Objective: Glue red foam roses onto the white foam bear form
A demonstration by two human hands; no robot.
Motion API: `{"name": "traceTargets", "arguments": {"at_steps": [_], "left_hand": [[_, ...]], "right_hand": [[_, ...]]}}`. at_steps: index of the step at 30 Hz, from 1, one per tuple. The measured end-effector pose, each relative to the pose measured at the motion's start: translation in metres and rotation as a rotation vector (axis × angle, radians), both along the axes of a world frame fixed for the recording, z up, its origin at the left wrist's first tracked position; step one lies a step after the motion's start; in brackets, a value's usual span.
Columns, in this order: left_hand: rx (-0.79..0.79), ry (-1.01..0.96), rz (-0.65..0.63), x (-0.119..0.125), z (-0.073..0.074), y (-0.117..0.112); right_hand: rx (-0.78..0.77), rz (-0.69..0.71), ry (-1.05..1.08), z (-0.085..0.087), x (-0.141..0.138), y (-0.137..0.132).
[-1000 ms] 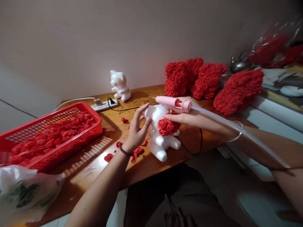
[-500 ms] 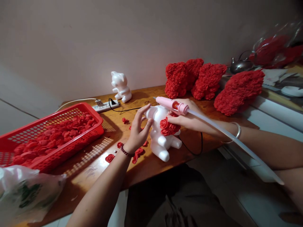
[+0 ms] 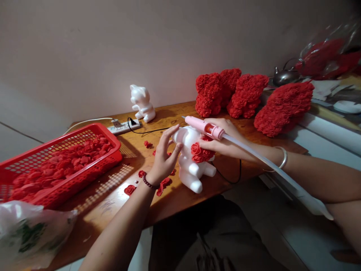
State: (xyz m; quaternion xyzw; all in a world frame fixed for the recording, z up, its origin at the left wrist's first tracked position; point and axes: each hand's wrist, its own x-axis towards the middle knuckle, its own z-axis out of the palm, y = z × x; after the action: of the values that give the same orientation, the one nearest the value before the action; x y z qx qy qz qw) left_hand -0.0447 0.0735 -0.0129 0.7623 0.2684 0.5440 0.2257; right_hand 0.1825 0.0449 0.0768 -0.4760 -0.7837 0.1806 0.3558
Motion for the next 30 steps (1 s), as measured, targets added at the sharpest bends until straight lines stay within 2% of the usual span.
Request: {"name": "traceTargets", "arguments": {"at_steps": [4, 12, 24, 30], "left_hand": [[0.003, 0.009, 0.009, 0.000, 0.000, 0.001], [-0.026, 0.002, -0.008, 0.000, 0.000, 0.000], [0.000, 0.036, -0.005, 0.000, 0.002, -0.001], [0.013, 0.044, -0.006, 0.001, 0.001, -0.001]], "right_hand": [[-0.006, 0.080, 0.026, -0.003, 0.002, 0.000], [-0.038, 0.105, 0.153, -0.014, 0.005, 0.003], [-0.052, 0.079, 0.068, -0.004, 0.006, 0.000], [-0.045, 0.130, 0.009, 0.001, 0.007, -0.003]]}}
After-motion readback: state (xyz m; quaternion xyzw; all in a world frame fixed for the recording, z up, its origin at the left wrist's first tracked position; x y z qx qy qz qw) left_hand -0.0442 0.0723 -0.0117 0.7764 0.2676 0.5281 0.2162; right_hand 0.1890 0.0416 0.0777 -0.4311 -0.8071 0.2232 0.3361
